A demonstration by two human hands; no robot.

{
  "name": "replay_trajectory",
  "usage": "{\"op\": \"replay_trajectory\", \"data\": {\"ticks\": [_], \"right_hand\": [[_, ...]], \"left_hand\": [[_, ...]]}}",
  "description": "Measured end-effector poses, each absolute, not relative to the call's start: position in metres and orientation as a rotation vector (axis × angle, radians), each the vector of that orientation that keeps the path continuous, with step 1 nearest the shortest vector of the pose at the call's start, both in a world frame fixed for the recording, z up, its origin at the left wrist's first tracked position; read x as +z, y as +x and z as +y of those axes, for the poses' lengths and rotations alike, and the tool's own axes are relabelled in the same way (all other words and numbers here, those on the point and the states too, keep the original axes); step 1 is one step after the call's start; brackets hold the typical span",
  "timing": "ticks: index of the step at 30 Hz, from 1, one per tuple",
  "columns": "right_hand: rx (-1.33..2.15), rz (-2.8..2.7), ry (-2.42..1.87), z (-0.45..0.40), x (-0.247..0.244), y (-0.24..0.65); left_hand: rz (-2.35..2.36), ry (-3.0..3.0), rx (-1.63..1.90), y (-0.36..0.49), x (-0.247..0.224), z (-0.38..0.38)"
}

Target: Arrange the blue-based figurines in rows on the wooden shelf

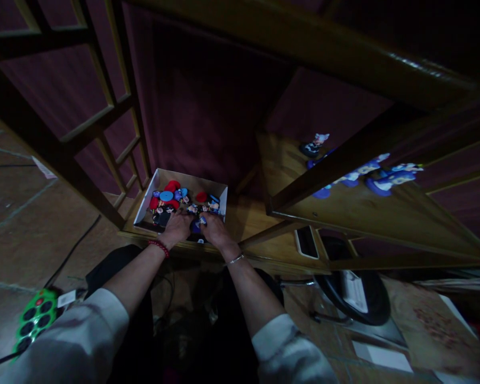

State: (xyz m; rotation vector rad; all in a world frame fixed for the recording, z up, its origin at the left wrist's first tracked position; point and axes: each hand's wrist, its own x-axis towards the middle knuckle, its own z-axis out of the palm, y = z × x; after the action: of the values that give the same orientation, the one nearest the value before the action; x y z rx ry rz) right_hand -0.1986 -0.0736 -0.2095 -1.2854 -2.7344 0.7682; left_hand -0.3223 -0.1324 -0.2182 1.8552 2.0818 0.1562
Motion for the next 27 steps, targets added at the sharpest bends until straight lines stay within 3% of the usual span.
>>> {"op": "replay_trajectory", "data": {"ticks": [21,24,27], "right_hand": [[0.756,-2.717,-1.404,-0.075,-0.197,-0.197],[0.758,-2.743,-1.401,-0.078,-0.194,-0.196],[0.777,-2.748,-1.356,-0.080,-0.193,-0.194]], "left_hand": [[2.166,1.869,0.183,-0.323,-0.217,-0.137],[2.149,1.855,0.333,-0.324,-0.213,-0.136],[2.072,1.769,0.716,-0.315,-0.185,-0.152]]}}
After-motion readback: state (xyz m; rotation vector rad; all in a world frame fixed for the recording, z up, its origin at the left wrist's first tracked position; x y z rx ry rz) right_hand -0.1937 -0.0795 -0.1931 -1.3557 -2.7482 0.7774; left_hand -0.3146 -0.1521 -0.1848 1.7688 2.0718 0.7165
